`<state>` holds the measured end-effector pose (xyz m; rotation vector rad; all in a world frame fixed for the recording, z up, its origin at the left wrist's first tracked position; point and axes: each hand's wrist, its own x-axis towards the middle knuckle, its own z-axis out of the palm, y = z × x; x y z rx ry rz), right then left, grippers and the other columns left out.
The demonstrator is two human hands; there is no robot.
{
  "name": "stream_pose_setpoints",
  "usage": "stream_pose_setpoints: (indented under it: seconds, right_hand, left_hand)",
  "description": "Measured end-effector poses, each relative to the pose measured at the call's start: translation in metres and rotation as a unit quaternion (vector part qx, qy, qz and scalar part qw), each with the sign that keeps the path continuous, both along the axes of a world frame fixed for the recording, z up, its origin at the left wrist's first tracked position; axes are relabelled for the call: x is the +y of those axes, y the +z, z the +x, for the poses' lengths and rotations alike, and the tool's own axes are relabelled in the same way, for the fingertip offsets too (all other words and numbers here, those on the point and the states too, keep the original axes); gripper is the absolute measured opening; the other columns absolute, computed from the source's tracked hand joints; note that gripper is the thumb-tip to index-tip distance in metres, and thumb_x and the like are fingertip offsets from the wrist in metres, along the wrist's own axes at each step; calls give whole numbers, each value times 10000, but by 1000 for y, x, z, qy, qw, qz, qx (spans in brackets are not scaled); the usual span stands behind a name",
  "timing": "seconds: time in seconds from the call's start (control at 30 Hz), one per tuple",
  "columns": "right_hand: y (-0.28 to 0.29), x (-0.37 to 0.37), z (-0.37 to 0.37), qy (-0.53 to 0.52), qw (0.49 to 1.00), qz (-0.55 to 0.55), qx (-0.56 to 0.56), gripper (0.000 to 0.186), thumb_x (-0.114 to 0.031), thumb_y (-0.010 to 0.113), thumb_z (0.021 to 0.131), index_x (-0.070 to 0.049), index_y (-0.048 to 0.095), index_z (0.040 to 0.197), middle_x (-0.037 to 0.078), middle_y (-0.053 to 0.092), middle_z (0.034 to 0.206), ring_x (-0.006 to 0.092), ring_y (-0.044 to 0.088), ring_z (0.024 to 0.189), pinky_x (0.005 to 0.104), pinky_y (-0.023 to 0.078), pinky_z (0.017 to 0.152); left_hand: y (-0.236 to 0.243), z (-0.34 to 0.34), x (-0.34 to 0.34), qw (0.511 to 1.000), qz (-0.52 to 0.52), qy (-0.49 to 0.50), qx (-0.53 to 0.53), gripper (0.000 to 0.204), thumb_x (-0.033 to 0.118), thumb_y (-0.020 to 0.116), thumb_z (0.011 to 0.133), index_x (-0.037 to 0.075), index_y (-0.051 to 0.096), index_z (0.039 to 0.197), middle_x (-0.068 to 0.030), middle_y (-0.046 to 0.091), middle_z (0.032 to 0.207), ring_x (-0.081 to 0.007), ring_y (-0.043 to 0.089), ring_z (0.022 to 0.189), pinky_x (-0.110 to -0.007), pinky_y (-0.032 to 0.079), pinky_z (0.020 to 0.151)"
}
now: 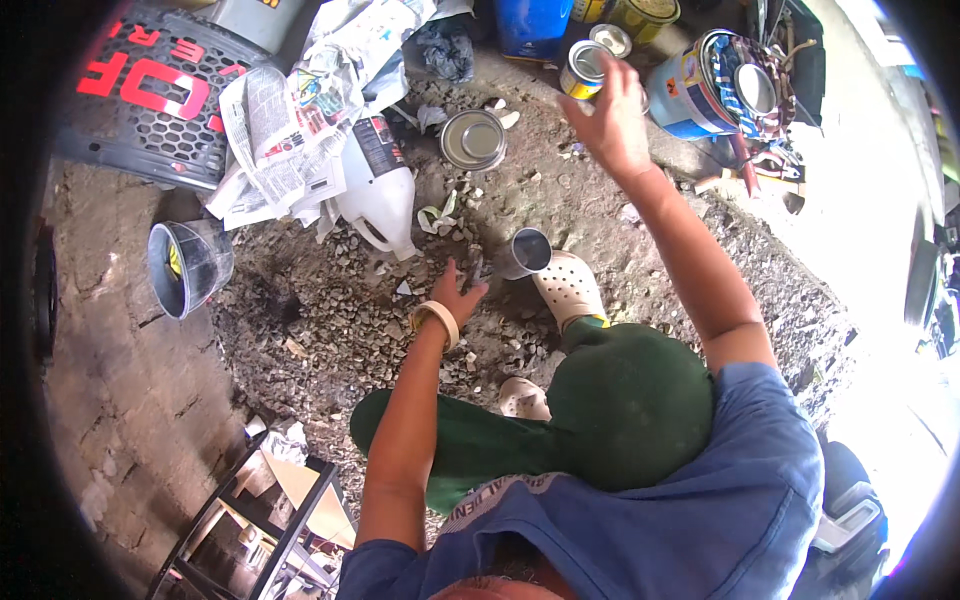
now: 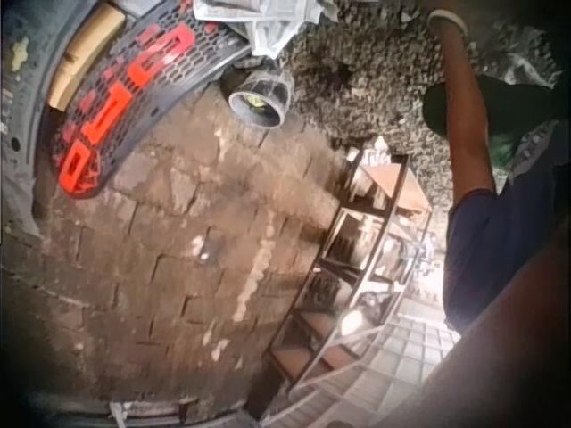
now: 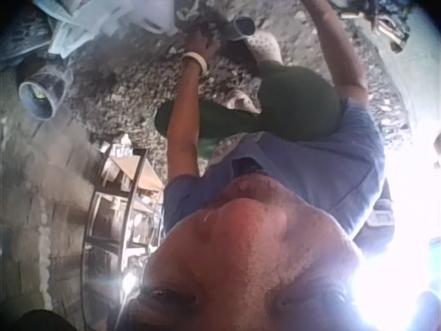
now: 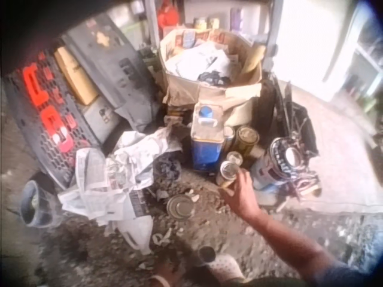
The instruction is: The person prepares paint for a spray gun by pouring liquid from multiple cans and containers into a handheld canister.
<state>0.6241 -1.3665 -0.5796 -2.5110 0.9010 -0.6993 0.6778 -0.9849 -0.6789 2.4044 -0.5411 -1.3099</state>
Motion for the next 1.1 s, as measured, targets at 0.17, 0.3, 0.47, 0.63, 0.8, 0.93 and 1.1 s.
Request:
stream_pose_setpoints:
  seconds: [0.17, 0.3, 0.47, 0.63, 0.8, 0.93, 1.1]
  right_hand:
    - [-42, -48, -2, -30, 998, -35, 45, 1116, -487, 844, 743, 35, 257, 1536, 279, 481, 1400, 430, 433, 1331, 477, 344, 1144]
    - [-69, -48, 12, -67, 994, -45, 72, 1203, -541, 832, 732, 22, 164, 1560, 249, 508, 1395, 424, 478, 1310, 549, 269, 1186]
    - [-72, -45, 17, -94, 995, 0, -36, 1197, -573, 819, 738, 14, 177, 1560, 242, 530, 1409, 392, 481, 1344, 539, 225, 1203]
    - [-47, -30, 4, -19, 991, 79, -109, 1167, -430, 855, 751, 30, 143, 1551, 263, 524, 1404, 357, 532, 1307, 481, 402, 1114]
    - [8, 12, -21, 99, 983, 36, -148, 1118, -274, 874, 752, 33, 158, 1554, 216, 566, 1368, 351, 620, 1192, 432, 490, 1021]
    - [59, 41, -30, 212, 964, 78, -141, 1111, -243, 850, 734, 24, 160, 1563, 190, 571, 1366, 353, 605, 1208, 444, 465, 1050]
    - [124, 78, -40, 285, 958, 22, 18, 1148, -184, 855, 710, 3, 132, 1582, 195, 546, 1399, 347, 560, 1272, 455, 415, 1084]
  left_hand:
    - [-9, -9, -21, 994, 106, -21, 23, 1029, 488, 746, 827, 7, 229, 1576, -307, 380, 1540, -431, 409, 1413, -480, 356, 1160]
    - [-8, -12, -35, 986, 163, 0, 32, 880, 358, 692, 900, 13, 241, 1572, -292, 435, 1507, -439, 449, 1378, -481, 389, 1139]
    - [-10, -14, -37, 987, 157, 8, 42, 768, 267, 633, 942, 58, 259, 1579, -271, 468, 1489, -437, 486, 1346, -485, 422, 1107]
    - [3, -11, -25, 995, 77, 32, 61, 732, 226, 606, 956, 76, 261, 1584, -270, 467, 1494, -419, 493, 1347, -458, 413, 1109]
    - [67, -12, -6, 996, -47, 64, 44, 686, 185, 592, 977, 71, 280, 1578, -247, 505, 1472, -387, 534, 1316, -421, 421, 1091]
    - [116, -10, 6, 977, -105, 164, 85, 627, 158, 554, 1000, 34, 302, 1560, -255, 498, 1470, -362, 515, 1339, -415, 398, 1106]
    - [136, 0, 18, 959, -180, 211, 60, 616, 134, 549, 1005, -6, 298, 1551, -230, 509, 1461, -329, 553, 1286, -391, 415, 1088]
